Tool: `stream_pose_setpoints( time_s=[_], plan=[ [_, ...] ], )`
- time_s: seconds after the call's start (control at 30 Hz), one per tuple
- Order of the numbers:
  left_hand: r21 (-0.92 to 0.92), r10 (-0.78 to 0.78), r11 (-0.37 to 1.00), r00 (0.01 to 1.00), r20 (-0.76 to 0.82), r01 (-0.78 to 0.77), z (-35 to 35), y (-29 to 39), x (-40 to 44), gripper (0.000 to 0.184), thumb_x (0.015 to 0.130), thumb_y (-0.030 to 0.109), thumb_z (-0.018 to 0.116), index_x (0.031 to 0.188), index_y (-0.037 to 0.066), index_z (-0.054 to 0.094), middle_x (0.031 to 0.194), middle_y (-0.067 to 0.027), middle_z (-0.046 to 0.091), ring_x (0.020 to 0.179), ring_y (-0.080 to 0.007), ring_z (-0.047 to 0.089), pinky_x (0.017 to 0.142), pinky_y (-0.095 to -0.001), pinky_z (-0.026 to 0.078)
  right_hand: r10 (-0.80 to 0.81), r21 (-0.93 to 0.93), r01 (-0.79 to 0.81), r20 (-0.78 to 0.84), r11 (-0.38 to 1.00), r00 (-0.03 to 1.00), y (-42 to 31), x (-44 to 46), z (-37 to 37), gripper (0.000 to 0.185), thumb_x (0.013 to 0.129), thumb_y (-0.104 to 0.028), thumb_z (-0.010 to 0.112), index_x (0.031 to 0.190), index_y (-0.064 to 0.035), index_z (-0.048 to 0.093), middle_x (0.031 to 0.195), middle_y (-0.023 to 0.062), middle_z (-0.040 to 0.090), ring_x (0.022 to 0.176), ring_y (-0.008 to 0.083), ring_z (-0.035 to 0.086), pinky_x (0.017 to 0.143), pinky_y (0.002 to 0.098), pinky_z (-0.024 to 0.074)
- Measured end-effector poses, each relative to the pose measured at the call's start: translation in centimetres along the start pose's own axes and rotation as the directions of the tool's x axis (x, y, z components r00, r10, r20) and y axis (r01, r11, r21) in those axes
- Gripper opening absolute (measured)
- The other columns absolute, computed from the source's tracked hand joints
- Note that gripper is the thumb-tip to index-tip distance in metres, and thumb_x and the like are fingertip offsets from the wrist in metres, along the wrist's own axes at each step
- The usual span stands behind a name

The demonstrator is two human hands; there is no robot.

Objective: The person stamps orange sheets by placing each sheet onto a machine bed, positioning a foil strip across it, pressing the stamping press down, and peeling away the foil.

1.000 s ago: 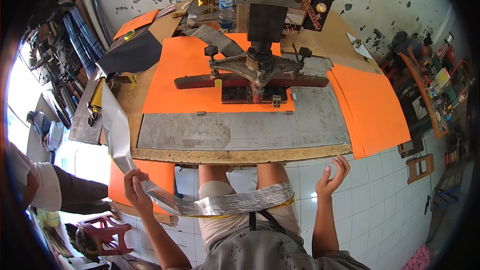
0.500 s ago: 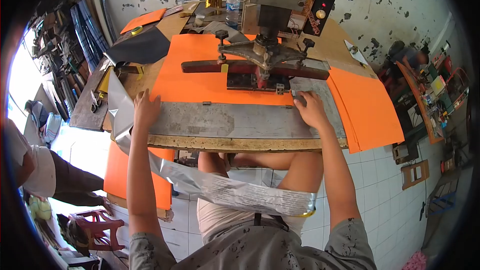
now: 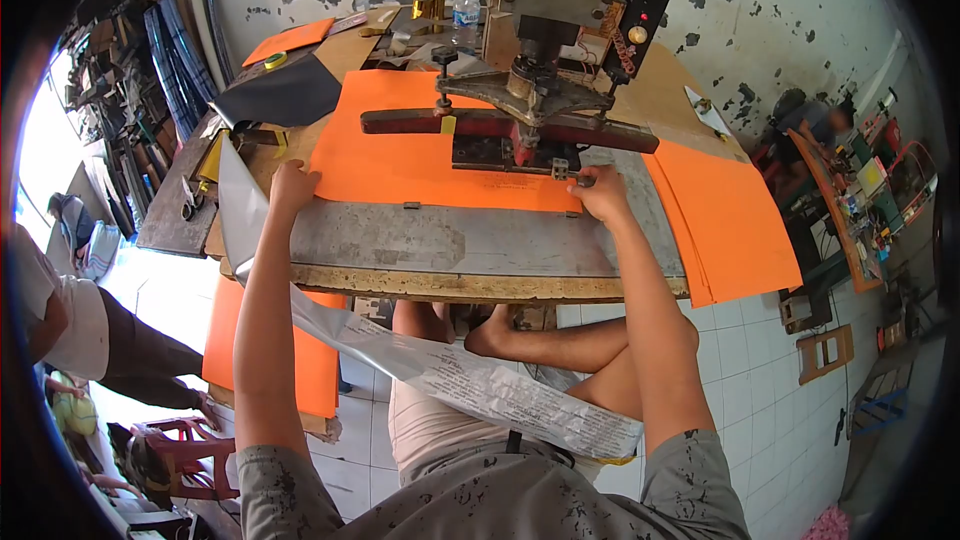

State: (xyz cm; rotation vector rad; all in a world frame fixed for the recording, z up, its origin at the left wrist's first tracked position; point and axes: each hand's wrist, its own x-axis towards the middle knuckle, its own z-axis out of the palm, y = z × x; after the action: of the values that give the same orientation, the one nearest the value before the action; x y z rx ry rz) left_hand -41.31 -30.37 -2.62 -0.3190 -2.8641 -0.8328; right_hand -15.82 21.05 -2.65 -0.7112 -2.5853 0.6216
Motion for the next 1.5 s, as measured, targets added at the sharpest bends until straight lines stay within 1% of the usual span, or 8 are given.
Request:
stream_pose_setpoints(
  time_s=[0.1,0.23,0.4,0.7,1.03,1.2,1.33,1.5],
  plan=[
    [-0.298,-0.051,0.95,0.99,0.133,0.089,-1.0,0.8,0.4,0.052,0.089,0.027,0.07,0.132,-0.001,0.065,0.099,-0.0142,0.074,0.086,-0.0242,0.07,0.073,-0.0349,0.057,0.034,0.018,-0.034,-0.013,0.999,0.999,1.2,1.2,1.2,0.037,0.071,-0.023,0.09,0.101,-0.0051,0.078,0.093,0.0147,0.077,0.088,0.0295,0.075,0.081,0.0395,0.0572],
    [-0.643,-0.151,0.696,0.94,0.305,0.32,-2.0,3.1,-0.2,0.039,0.095,0.026,0.066,0.126,0.002,0.065,0.099,-0.0056,0.07,0.074,-0.0153,0.065,0.063,-0.0278,0.054,0.133,0.023,-0.134,0.032,0.991,0.991,-0.2,0.7,0.2,0.042,0.07,-0.027,0.092,0.103,-0.0062,0.077,0.114,0.0154,0.071,0.11,0.032,0.067,0.096,0.0415,0.0525],
    [-0.63,-0.169,0.668,0.905,0.39,0.396,-2.3,2.3,0.4,0.032,0.098,0.027,0.063,0.12,0.003,0.065,0.101,-0.005,0.068,0.081,-0.015,0.065,0.069,-0.0283,0.059,0.152,-0.025,-0.152,0.007,0.988,0.988,-2.0,-0.5,0.4,0.027,0.077,-0.03,0.088,0.1,-0.0191,0.08,0.133,0.0108,0.058,0.134,0.0357,0.046,0.115,0.0492,0.0359],
    [-0.576,-0.192,0.703,0.891,0.411,0.417,-2.2,1.7,0.6,0.025,0.099,0.022,0.064,0.115,0.003,0.065,0.098,-0.0037,0.067,0.078,-0.014,0.064,0.067,-0.0264,0.058,0.321,-0.001,-0.321,0.071,0.947,0.945,-3.4,0.3,0.1,0.031,0.074,-0.024,0.089,0.099,-0.01,0.077,0.122,0.0175,0.069,0.136,0.0326,0.044,0.11,0.0415,0.04],
    [-0.888,-0.042,0.41,0.977,0.211,0.21,-2.4,1.1,1.1,0.035,0.097,0.02,0.066,0.127,0.003,0.064,0.106,-0.0027,0.069,0.085,-0.0108,0.063,0.066,-0.0307,0.052,0.14,0.567,-0.085,-0.054,0.819,0.989,-0.2,0.3,0.9,0.02,0.084,-0.01,0.076,0.102,-0.0045,0.07,0.092,0.0082,0.072,0.084,0.0203,0.067,0.079,0.0338,0.0507],
    [-0.538,0.043,0.836,0.991,-0.127,-0.105,-7.3,3.1,-10.6,0.057,0.09,0.016,0.069,0.144,0.004,0.055,0.093,-0.009,0.072,0.061,-0.0078,0.056,0.05,-0.0249,0.044,-0.061,0.519,0.034,0.034,0.854,0.998,1.3,-7.0,-3.4,0.012,0.087,-0.007,0.076,0.092,-0.0028,0.066,0.081,0.0031,0.066,0.075,0.0137,0.061,0.071,0.0305,0.0492],
    [-0.509,-0.147,0.846,0.987,0.066,0.16,-10.7,3.9,-22.5,0.061,0.091,0.013,0.069,0.148,0.008,0.049,0.091,-0.0096,0.073,0.059,-0.0068,0.055,0.046,-0.0232,0.039,-0.001,0.535,-0.065,0.122,0.842,0.993,-1.9,-18.3,-7.9,0.006,0.092,-0.003,0.072,0.094,-0.0016,0.066,0.079,-0.0005,0.061,0.07,0.0058,0.056,0.064,0.0252,0.0462],
    [-0.463,-0.279,0.862,0.956,-0.094,0.206,-6.8,0.4,-28.0,0.055,0.095,0.017,0.07,0.145,0.006,0.051,0.104,-0.0097,0.072,0.082,-0.0124,0.065,0.062,-0.0263,0.049,0.079,0.71,-0.162,0.149,0.685,0.986,-0.4,-24.6,-6.1,0.009,0.096,-0.002,0.07,0.105,0.0,0.066,0.088,-0.0011,0.064,0.073,0.0029,0.056,0.066,0.0198,0.0449]
  ],
)
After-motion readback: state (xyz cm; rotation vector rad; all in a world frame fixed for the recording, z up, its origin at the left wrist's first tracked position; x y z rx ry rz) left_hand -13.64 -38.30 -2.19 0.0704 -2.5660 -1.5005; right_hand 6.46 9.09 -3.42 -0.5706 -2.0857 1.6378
